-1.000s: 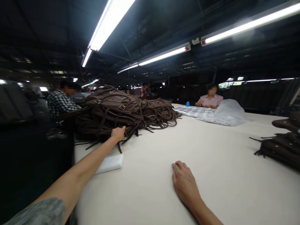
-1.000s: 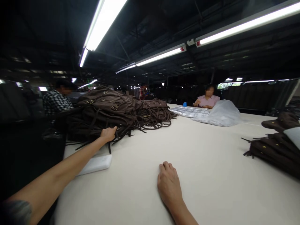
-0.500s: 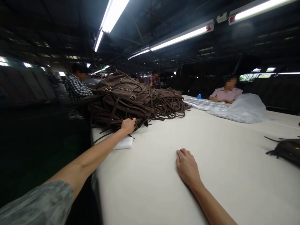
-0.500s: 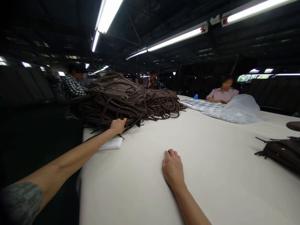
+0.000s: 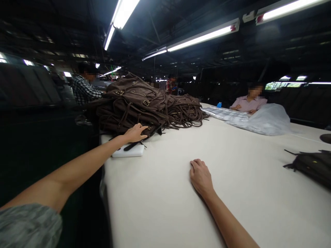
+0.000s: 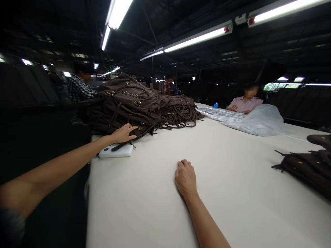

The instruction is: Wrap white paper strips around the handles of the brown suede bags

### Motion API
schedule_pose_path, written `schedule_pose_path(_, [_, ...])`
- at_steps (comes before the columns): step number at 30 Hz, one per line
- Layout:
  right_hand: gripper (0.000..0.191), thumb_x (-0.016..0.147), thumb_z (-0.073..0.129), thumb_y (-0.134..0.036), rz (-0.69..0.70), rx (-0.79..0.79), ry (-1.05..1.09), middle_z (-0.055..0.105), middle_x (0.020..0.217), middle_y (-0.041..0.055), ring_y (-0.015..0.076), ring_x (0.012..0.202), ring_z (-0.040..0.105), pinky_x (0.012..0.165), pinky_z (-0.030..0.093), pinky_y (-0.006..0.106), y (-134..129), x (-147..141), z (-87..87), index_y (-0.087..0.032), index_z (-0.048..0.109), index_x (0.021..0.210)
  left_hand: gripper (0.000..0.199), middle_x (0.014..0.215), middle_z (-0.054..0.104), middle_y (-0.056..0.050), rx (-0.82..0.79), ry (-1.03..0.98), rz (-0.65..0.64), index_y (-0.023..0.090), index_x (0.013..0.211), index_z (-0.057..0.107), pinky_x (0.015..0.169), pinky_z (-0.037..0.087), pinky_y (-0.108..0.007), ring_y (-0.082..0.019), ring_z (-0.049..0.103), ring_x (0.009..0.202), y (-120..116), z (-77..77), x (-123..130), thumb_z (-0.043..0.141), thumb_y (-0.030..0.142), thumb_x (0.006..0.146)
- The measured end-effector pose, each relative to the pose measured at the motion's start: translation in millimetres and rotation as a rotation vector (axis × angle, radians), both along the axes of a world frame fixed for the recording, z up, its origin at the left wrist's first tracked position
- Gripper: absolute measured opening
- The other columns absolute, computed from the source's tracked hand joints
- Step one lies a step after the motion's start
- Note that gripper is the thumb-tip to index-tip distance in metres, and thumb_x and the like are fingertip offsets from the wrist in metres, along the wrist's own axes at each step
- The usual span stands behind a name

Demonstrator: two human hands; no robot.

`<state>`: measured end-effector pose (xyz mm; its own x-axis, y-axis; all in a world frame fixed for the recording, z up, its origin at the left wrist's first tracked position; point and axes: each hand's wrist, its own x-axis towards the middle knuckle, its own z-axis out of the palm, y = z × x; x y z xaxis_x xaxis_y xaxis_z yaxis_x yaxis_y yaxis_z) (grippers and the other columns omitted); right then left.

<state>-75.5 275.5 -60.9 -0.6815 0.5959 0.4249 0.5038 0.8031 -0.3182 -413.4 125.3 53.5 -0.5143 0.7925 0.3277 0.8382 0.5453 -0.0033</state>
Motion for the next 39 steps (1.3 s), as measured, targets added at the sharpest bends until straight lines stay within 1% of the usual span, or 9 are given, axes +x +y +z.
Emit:
schedule_pose_path(4, [0.028,0.089,0.042,-0.011,0.015,0.001,0.007,0.060,0.111,0.0080,0.0206,0.105,0.051,0.091,0.037,0.029,3,1,-2.8,-0.017,0.066,0.102,0.048,0.126,0.055,-0.008,0.086,-0.049,-0.064,0.021,0.125,0.054,0.102,0.041,-0.034,-0.024,0.051,0.118,-50,10.0,11,0.049,0.049,0.086])
schedule_pose_path(7, [0.028,0.090,0.041,-0.011,0.024,0.004,0.011,0.060,0.111,0.0080,0.0207,0.105,0.051,0.091,0.036,0.030,3,2,-3.1,-0.017,0.066,0.102,0.044,0.111,0.065,-0.005,0.009,-0.146,-0.121,0.020,0.106,0.063,0.095,0.045,-0.028,-0.021,0.059,0.106,-79,1.1,17,0.060,0.053,0.076])
schedule_pose_path(9, [0.029,0.090,0.041,-0.011,0.028,0.004,0.007,0.060,0.112,0.0082,0.0208,0.105,0.051,0.091,0.037,0.030,3,2,-2.5,-0.017,0.066,0.102,0.053,0.114,0.066,-0.006,-0.046,-0.197,-0.135,0.020,0.108,0.063,0.098,0.044,-0.028,-0.023,0.059,0.110,-90,-9.3,17,0.069,0.053,0.067])
schedule_pose_path(13, [0.029,0.089,0.041,-0.010,0.027,-0.002,0.003,0.061,0.111,0.0083,0.0206,0.105,0.051,0.090,0.038,0.030,2,5,-0.9,-0.017,0.067,0.101,0.075,0.125,0.062,-0.011,-0.107,-0.254,-0.085,0.018,0.123,0.057,0.100,0.043,-0.033,-0.029,0.057,0.117,-95,-26.9,11,0.074,0.049,0.056])
schedule_pose_path(18, [0.029,0.090,0.040,-0.010,0.031,-0.004,0.034,0.061,0.109,0.0076,0.0200,0.102,0.052,0.091,0.038,0.029,0,5,0.8,-0.017,0.067,0.099,0.073,0.121,0.064,-0.014,-0.112,-0.261,-0.011,0.017,0.119,0.060,0.095,0.045,-0.037,-0.033,0.060,0.112,-92,-34.0,8,0.070,0.054,0.057])
schedule_pose_path(28, [0.029,0.089,0.040,-0.010,0.022,-0.007,0.030,0.061,0.108,0.0060,0.0192,0.102,0.053,0.089,0.039,0.028,1,3,2.0,-0.019,0.066,0.097,0.061,0.117,0.063,-0.008,-0.029,-0.274,-0.001,0.022,0.116,0.059,0.092,0.045,-0.031,-0.028,0.060,0.108,-121,-54.5,65,0.068,0.054,0.065])
schedule_pose_path(31, [0.030,0.089,0.039,-0.010,0.028,-0.009,0.030,0.062,0.109,0.0061,0.0195,0.103,0.054,0.090,0.040,0.028,2,4,1.0,-0.019,0.067,0.099,0.059,0.116,0.062,-0.007,-0.046,-0.330,-0.065,0.023,0.114,0.060,0.091,0.046,-0.030,-0.027,0.060,0.107,-127,-50.5,79,0.070,0.053,0.065])
schedule_pose_path(34, [0.031,0.089,0.039,-0.010,0.036,-0.003,0.038,0.062,0.109,0.0063,0.0197,0.103,0.055,0.091,0.041,0.029,3,3,-1.5,-0.019,0.067,0.098,0.060,0.112,0.064,-0.007,-0.046,-0.411,-0.146,0.023,0.114,0.062,0.089,0.048,-0.031,-0.027,0.061,0.103,-125,-39.1,74,0.070,0.057,0.065])
schedule_pose_path(39, [0.032,0.088,0.038,-0.008,0.049,0.015,0.059,0.062,0.109,0.0065,0.0201,0.102,0.056,0.091,0.042,0.030,3,3,-4.2,-0.019,0.067,0.098,0.056,0.098,0.069,-0.007,0.256,-0.312,-0.039,0.017,0.113,0.060,0.082,0.053,-0.029,-0.021,0.067,0.091,-77,5.1,16,0.056,0.059,0.077])
